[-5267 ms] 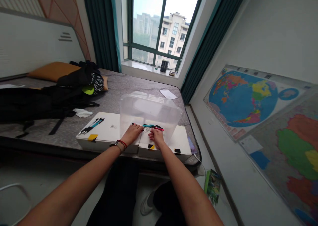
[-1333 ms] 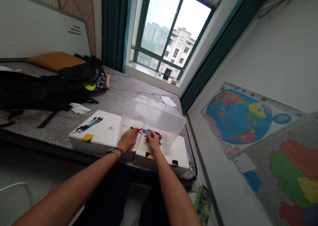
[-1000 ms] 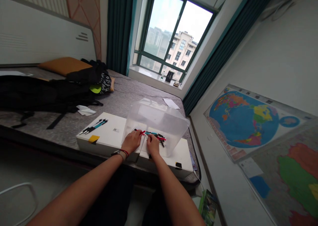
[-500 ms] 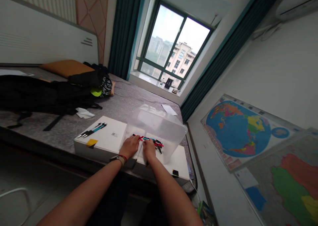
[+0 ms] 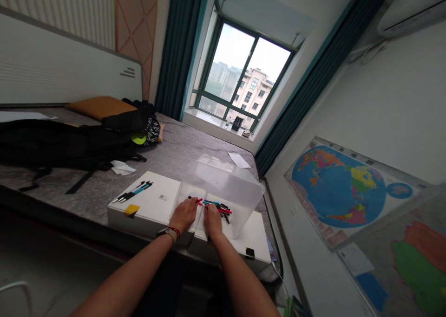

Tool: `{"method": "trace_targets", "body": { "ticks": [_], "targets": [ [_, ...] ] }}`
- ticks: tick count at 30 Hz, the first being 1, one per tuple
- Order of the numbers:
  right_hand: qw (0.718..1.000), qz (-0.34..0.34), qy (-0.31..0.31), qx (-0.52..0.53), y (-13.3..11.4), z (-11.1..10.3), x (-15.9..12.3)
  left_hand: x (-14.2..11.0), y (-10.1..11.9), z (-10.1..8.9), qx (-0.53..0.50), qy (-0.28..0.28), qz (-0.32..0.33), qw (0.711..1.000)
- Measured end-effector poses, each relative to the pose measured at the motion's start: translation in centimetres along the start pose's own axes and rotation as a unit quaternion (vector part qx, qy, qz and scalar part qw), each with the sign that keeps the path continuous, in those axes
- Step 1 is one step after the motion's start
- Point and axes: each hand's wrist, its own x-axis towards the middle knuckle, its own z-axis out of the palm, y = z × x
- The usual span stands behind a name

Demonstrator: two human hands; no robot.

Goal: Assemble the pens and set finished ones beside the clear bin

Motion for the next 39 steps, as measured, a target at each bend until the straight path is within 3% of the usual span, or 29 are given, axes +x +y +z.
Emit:
{"method": "trace_targets", "body": {
  "ticks": [9, 15, 20, 22, 27, 32, 37, 39],
  "targets": [
    [0.992, 0.039, 0.068, 0.097, 0.5, -0.3, -0.3, 0.0, 0.0, -0.1, 0.007, -0.008, 0.009, 1.000],
    [0.960, 0.104, 0.119, 0.231, 1.6, -0.6, 0.5, 0.1, 0.1, -0.3, 0.002, -0.029, 0.013, 0.999],
    [0.909, 0.150, 0.070, 0.383, 2.2, -1.6, 2.7, 0.2, 0.3, -0.4, -0.002, -0.019, 0.003, 1.000],
    [0.901, 0.145, 0.041, 0.407, 2.2, -2.1, 3.3, 0.2, 0.3, -0.3, 0.001, -0.018, -0.003, 1.000],
    [0.931, 0.109, 0.009, 0.349, 1.6, -2.7, 3.5, 0.1, 0.2, -0.1, 0.007, -0.019, 0.001, 1.000],
    [0.976, 0.035, -0.011, 0.214, 0.4, -3.5, 3.6, 0.1, 0.3, -0.4, 0.007, -0.023, -0.001, 1.000],
    [0.989, 0.006, -0.020, 0.144, -0.2, -4.8, 4.7, 0.1, 0.4, -0.7, 0.005, -0.022, 0.003, 1.000],
    [0.990, -0.008, -0.049, 0.128, -0.2, -5.1, 5.2, 0.1, 0.3, -0.6, 0.003, -0.014, 0.006, 1.000]
  ]
}}
